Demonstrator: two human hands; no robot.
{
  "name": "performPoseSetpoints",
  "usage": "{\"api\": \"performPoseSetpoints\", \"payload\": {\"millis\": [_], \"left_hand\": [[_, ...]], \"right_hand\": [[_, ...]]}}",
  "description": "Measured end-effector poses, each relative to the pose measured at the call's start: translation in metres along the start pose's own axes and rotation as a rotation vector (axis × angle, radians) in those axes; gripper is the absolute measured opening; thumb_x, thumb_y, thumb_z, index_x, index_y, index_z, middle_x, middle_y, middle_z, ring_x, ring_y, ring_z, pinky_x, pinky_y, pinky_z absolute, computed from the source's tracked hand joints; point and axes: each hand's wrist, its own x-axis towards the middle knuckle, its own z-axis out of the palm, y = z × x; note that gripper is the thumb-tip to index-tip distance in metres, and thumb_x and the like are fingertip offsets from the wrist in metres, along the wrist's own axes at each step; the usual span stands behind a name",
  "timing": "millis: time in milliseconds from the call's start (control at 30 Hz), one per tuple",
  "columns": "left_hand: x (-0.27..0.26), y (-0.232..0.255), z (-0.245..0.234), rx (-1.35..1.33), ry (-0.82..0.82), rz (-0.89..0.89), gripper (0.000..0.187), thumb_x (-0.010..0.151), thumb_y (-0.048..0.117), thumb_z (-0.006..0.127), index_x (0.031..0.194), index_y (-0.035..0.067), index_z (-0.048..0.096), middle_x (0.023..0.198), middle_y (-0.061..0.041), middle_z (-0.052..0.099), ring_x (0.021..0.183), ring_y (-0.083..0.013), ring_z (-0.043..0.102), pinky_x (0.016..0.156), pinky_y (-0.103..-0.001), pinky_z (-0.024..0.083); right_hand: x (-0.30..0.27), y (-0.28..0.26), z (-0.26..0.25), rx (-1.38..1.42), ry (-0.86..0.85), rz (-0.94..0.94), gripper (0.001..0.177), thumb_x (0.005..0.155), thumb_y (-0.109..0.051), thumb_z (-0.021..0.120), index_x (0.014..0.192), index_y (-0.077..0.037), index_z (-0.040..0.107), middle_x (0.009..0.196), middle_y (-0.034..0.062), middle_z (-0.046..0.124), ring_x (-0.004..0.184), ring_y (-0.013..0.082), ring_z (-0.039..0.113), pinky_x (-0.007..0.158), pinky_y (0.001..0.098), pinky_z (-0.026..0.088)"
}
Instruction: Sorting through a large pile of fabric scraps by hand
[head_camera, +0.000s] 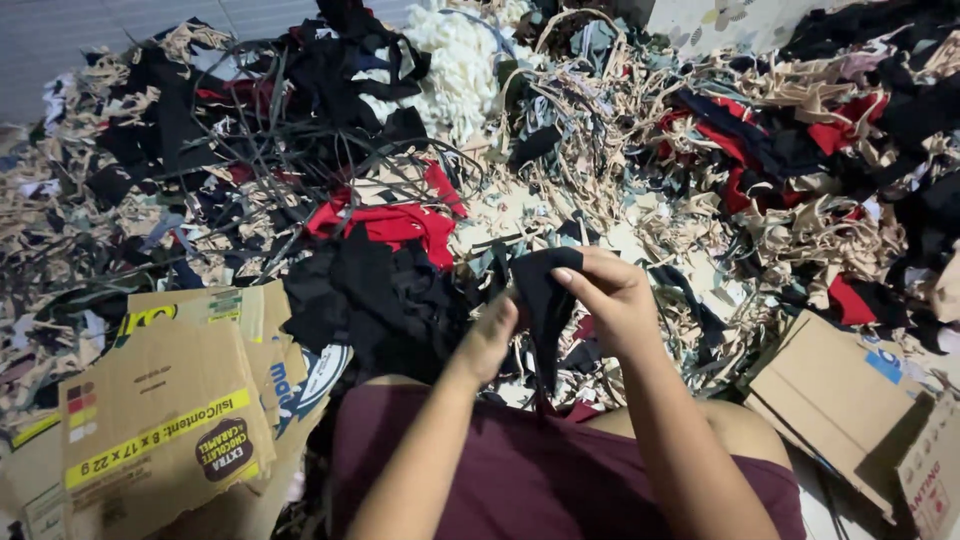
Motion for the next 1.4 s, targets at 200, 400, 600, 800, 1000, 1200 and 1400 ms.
{"api": "performPoseSetpoints", "payload": {"millis": [200, 400, 600, 800, 1000, 1200, 1400], "left_hand": [[-0.017, -0.025, 0.053, -0.552, 0.242, -0.287, 0.071, 0.088, 0.027, 0.083, 0.146, 0.003, 0.050, 0.131, -0.015, 0.062, 0.126, -0.0241, 0.054, 0.108, -0.042, 0.046], [0.001, -0.136, 0.067, -0.757, 0.473, -0.634, 0.054, 0.088, 0.026, 0.085, 0.135, 0.008, 0.065, 0.125, -0.020, 0.067, 0.113, -0.0336, 0.068, 0.094, -0.049, 0.058], [0.014, -0.149, 0.063, -0.459, 0.609, -0.594, 0.044, 0.090, 0.027, 0.079, 0.128, 0.011, 0.066, 0.118, -0.022, 0.069, 0.109, -0.0337, 0.068, 0.083, -0.046, 0.062], [0.005, -0.098, 0.043, -0.389, 0.548, -0.699, 0.047, 0.103, 0.043, 0.057, 0.143, 0.019, 0.052, 0.141, -0.027, 0.052, 0.130, -0.0401, 0.056, 0.091, -0.053, 0.060], [0.007, -0.115, 0.059, -0.459, 0.548, -0.706, 0.043, 0.098, 0.032, 0.063, 0.138, 0.021, 0.052, 0.131, -0.017, 0.058, 0.118, -0.0298, 0.056, 0.081, -0.046, 0.058], [0.005, -0.068, 0.047, -0.707, 0.551, -0.677, 0.054, 0.100, 0.014, 0.054, 0.148, 0.026, 0.033, 0.147, -0.026, 0.040, 0.132, -0.0434, 0.046, 0.096, -0.066, 0.052], [0.000, -0.103, 0.051, -0.657, 0.532, -0.535, 0.038, 0.093, 0.004, 0.051, 0.122, 0.027, 0.059, 0.144, -0.013, 0.045, 0.123, -0.0276, 0.051, 0.082, -0.045, 0.065]], "right_hand": [[0.012, 0.060, 0.004, -0.078, 0.069, 0.265, 0.030, 0.083, -0.004, 0.084, 0.113, -0.002, 0.076, 0.095, 0.0087, 0.071, 0.083, 0.0136, 0.065, 0.078, 0.0294, 0.056], [0.034, 0.174, 0.000, -0.432, -0.068, 0.408, 0.049, 0.083, -0.023, 0.085, 0.130, -0.017, 0.070, 0.108, 0.0212, 0.074, 0.110, 0.0368, 0.069, 0.095, 0.0472, 0.053], [0.056, 0.229, 0.016, -0.604, -0.153, 0.385, 0.053, 0.084, -0.018, 0.081, 0.134, -0.008, 0.066, 0.124, 0.0256, 0.069, 0.122, 0.0470, 0.061, 0.107, 0.0540, 0.045], [0.066, 0.252, 0.010, -0.749, -0.121, 0.232, 0.025, 0.082, -0.027, 0.085, 0.100, -0.010, 0.079, 0.094, 0.0153, 0.072, 0.093, 0.0376, 0.070, 0.083, 0.0458, 0.054], [0.071, 0.252, 0.002, -0.348, -0.012, 0.385, 0.021, 0.085, -0.025, 0.087, 0.099, -0.012, 0.080, 0.083, 0.0031, 0.067, 0.081, 0.0124, 0.060, 0.076, 0.0335, 0.052], [0.074, 0.208, 0.019, -0.063, 0.035, 0.452, 0.024, 0.086, -0.009, 0.082, 0.110, -0.010, 0.078, 0.089, 0.0027, 0.072, 0.084, 0.0117, 0.063, 0.080, 0.0293, 0.053], [0.068, 0.237, 0.014, -0.159, -0.158, 0.759, 0.074, 0.086, -0.014, 0.075, 0.153, -0.024, 0.046, 0.125, 0.0143, 0.070, 0.102, 0.0188, 0.068, 0.079, 0.0295, 0.058]]}}
